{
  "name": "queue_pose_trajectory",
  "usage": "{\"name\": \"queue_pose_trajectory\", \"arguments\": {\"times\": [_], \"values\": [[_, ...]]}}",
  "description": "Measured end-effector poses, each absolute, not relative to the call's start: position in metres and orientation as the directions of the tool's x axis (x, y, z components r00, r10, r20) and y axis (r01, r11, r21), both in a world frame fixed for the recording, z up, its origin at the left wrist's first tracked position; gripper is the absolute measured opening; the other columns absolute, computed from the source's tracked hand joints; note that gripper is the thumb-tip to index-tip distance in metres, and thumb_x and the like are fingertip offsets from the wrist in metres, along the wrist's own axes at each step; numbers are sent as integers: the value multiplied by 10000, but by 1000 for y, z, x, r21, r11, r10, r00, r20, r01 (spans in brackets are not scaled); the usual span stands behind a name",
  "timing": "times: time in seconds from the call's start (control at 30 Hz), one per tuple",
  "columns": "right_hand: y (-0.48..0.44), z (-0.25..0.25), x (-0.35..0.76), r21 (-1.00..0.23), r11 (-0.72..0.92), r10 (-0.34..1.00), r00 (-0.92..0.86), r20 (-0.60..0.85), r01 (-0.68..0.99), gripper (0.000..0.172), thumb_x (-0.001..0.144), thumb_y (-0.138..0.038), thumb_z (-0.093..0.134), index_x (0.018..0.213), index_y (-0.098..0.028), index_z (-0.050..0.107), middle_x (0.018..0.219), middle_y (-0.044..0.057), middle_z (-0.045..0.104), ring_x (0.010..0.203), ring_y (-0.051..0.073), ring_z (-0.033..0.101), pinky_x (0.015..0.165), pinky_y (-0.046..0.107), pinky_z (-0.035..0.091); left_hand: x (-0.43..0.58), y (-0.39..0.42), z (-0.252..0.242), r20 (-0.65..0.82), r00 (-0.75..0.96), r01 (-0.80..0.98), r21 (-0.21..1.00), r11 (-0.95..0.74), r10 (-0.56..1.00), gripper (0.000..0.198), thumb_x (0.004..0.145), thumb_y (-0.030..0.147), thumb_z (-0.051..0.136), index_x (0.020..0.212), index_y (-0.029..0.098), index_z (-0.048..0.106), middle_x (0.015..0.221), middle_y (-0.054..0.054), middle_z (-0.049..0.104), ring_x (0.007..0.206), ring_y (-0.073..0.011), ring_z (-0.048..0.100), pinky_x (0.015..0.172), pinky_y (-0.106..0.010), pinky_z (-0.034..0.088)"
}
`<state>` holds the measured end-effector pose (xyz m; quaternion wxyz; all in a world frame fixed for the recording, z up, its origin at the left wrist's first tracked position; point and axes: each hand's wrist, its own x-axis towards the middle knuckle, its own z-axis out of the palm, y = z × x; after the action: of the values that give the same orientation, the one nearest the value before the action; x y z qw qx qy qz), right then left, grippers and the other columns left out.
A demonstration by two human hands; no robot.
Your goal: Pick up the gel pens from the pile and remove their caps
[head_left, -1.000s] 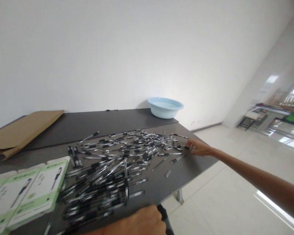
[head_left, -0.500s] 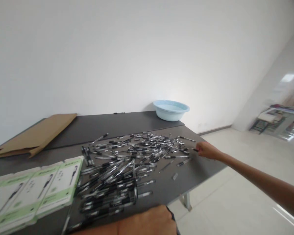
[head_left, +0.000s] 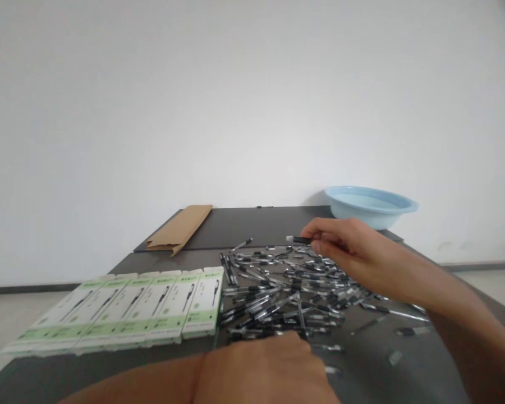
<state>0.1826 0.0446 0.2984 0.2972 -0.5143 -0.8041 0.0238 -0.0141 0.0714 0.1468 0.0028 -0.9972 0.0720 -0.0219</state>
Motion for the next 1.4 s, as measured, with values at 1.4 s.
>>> {"name": "queue_pose_trajectory", "arguments": {"times": [1.4], "values": [[114, 280, 245, -400, 358, 871, -147, 469, 844, 321, 907, -505, 647, 1021, -253, 809, 765, 54, 798, 588, 220, 710, 457, 291, 515, -41, 318, 117, -29, 775, 628, -72, -775, 631, 193, 926, 209, 622, 1016, 293, 772, 1099, -60, 774, 1065, -244, 713, 844, -300, 524]]}}
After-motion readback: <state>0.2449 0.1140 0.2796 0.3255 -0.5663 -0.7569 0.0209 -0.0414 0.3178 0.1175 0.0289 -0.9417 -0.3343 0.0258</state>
